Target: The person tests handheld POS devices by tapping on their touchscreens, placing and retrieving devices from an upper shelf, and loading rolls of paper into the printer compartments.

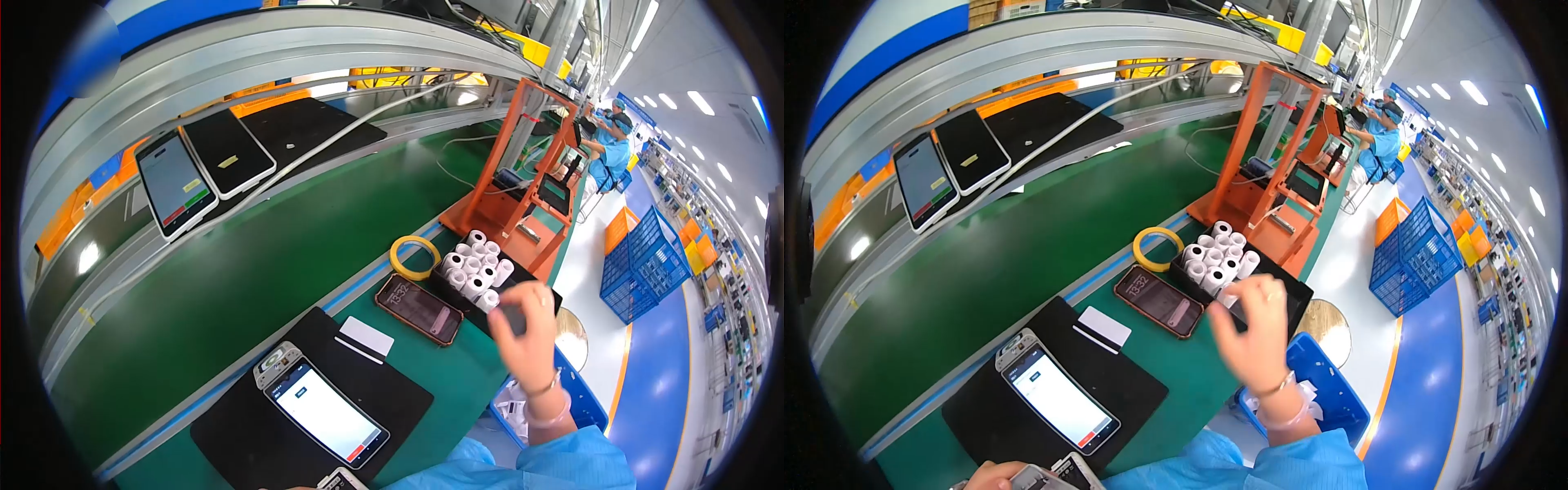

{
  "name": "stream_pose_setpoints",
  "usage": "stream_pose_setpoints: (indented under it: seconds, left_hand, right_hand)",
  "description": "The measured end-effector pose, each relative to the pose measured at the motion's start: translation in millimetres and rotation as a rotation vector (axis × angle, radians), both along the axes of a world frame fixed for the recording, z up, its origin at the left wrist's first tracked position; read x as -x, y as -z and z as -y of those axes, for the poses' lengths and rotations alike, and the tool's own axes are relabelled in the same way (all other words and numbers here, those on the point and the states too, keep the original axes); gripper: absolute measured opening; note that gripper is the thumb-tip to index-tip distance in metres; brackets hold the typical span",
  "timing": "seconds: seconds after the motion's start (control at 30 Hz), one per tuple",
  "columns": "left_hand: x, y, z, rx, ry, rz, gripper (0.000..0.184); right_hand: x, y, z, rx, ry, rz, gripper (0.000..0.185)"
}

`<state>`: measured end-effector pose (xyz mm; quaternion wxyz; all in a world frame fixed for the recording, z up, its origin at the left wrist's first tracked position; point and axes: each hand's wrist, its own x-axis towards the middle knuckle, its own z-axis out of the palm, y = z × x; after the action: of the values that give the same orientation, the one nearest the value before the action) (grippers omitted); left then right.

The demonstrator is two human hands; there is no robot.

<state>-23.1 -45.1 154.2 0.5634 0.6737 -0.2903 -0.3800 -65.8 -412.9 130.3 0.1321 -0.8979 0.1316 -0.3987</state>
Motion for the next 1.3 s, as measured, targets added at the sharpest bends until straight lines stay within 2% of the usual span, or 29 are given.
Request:
stream_pose_setpoints:
  seconds: [0.13,0.27,0.33,0.4,0.47,0.53,0.6,0.67,0.73,0.8,0.87,0.93,1.0,1.03,1.07,1.13,1.2,1.3]
  left_hand:
    - [-3.3,8.2,-5.4,0.054,0.049,-0.053,0.058]
    - [-3.7,-3.9,-7.6,0.041,0.004,-0.006,0.051]
    - [-0.3,-10.7,-8.3,0.02,-0.049,0.01,0.047]
    - [0.0,-14.3,-9.1,0.004,-0.104,0.027,0.045]
    - [1.0,-17.9,-10.2,0.072,-0.258,0.172,0.047]
    - [-5.5,-25.5,-5.6,0.068,-0.304,0.403,0.055]
    - [-14.0,-23.4,2.9,0.008,-0.251,0.613,0.051]
    - [-24.9,-13.6,12.2,0.033,-0.099,0.743,0.063]
    - [-22.7,-3.6,16.7,0.169,-0.1,0.676,0.07]
    - [-20.6,1.3,10.0,0.217,-0.183,0.608,0.068]
    - [-23.6,-0.7,-0.9,0.197,-0.191,0.65,0.066]
    - [-27.5,-5.6,-7.5,0.19,-0.182,0.69,0.064]
    - [-29.8,-8.8,-10.0,0.252,-0.221,0.713,0.059]
    - [-29.1,-9.2,-10.4,0.252,-0.225,0.712,0.059]
    - [-28.2,-10.2,-10.5,0.2,-0.255,0.909,0.057]
    - [-26.4,-11.9,-9.9,0.085,-0.312,1.298,0.051]
    - [-23.2,-11.1,-5.9,0.115,-0.368,1.266,0.05]
    - [-20.2,-5.0,-8.2,0.08,-0.455,1.328,0.056]
  right_hand:
    - [-11.2,32.7,43.9,0.104,0.25,-0.306,0.018]
    - [-20.4,75.0,69.7,0.106,0.232,-0.317,0.019]
    - [-18.9,67.9,67.1,0.126,0.205,-0.268,0.017]
    - [-20.9,43.9,42.8,0.091,0.146,-0.063,0.014]
    - [-19.3,7.8,4.9,-0.133,-0.085,0.007,0.014]
    - [-16.6,-13.0,-31.1,-0.558,-0.578,0.05,0.014]
    - [-23.4,-23.7,-62.0,-0.899,-1.105,-0.143,0.013]
    - [-41.3,-25.5,-91.8,-0.955,-1.414,-0.403,0.013]
    - [-49.7,-19.9,-120.7,-0.96,-1.5,-0.524,0.012]
    - [-55.0,-12.3,-138.3,-1.056,-1.592,-0.5,0.013]
    - [-58.7,-10.5,-147.4,-1.246,-1.591,-0.513,0.017]
    - [-60.9,-9.7,-156.1,-1.228,-1.63,-0.502,0.022]
    - [-56.0,-10.9,-168.0,-1.506,-1.486,-0.502,0.025]
    - [-55.5,-8.6,-172.1,-1.487,-1.452,-0.449,0.031]
    - [-57.2,-9.3,-171.8,-1.487,-1.453,-0.45,0.031]
    - [-62.6,-12.5,-170.7,-0.85,-1.472,-0.497,0.033]
    - [-63.9,-11.3,-172.4,-0.826,-1.488,-0.477,0.034]
    - [-60.0,-10.7,-167.7,-0.926,-1.427,-0.494,0.023]
